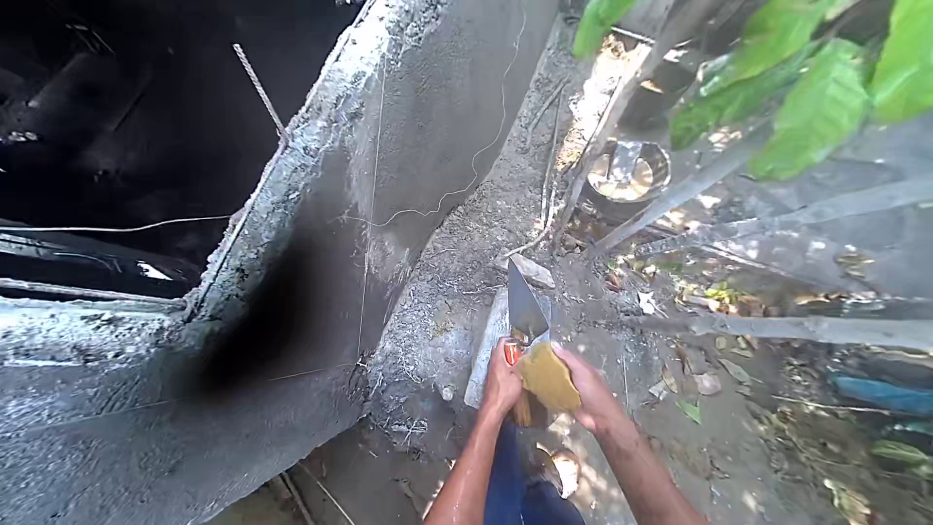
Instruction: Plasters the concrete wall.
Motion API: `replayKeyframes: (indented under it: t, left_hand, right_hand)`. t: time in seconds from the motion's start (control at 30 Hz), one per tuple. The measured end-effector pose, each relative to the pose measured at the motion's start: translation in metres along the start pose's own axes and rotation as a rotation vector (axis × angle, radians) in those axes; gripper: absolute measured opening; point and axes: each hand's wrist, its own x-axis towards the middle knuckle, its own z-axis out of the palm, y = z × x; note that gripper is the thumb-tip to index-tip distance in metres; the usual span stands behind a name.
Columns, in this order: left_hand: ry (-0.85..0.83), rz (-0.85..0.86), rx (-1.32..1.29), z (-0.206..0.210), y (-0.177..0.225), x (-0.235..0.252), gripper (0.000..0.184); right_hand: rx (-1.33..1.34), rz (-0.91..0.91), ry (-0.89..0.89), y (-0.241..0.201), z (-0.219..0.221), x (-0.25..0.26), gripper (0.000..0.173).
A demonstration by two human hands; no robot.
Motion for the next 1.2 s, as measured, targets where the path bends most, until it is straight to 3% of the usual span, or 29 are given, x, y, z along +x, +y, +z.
replayKeyframes:
  t: [0.2,0.3,0.47,0.6,0.67,0.73,0.9,1.07,1.1,1.2]
  left_hand:
    - [-0.015,-0.081,0.158,-0.054,0.035,0.083,0.066]
    - [-0.026,-0.047,0.117,-0.086,0.061,0.114,0.061]
    - [-0.012,0.051,0.03,-0.125,0.131,0.153,0.048]
    - [0.01,0.096,-0.08,-0.144,0.169,0.182,0.041]
    - [0.039,0.039,-0.27,-0.153,0.186,0.195,0.044]
    - [0.056,-0.063,-0.403,-0.16,0.206,0.209,0.061]
    - [0.084,-0.208,-0.418,-0.157,0.226,0.266,0.075]
    - [0.104,-0.311,-0.483,-0.158,0.206,0.331,0.059]
    - [0.113,-0.313,-0.511,-0.16,0.203,0.341,0.055]
    - [0.096,-0.323,-0.572,-0.164,0.201,0.366,0.047]
  right_hand:
    - [0.087,0.126,0.029,-0.041,0.064,0.09,0.048]
    - [0.067,0.085,-0.012,-0.063,0.1,0.127,0.048]
    - [0.193,-0.086,0.316,-0.093,0.17,0.17,0.04]
    - [-0.002,-0.334,0.393,-0.135,0.201,0.193,0.026]
    - [-0.172,-0.47,0.43,-0.153,0.206,0.21,0.019]
    - [-0.341,-0.536,0.474,-0.169,0.207,0.233,0.014]
    - [-0.566,-0.454,0.458,-0.198,0.208,0.298,0.022]
    - [-0.638,-0.252,0.42,-0.248,0.181,0.379,0.07]
    - [-0.639,-0.216,0.416,-0.26,0.172,0.397,0.071]
    - [-0.542,-0.249,0.292,-0.299,0.153,0.436,0.052]
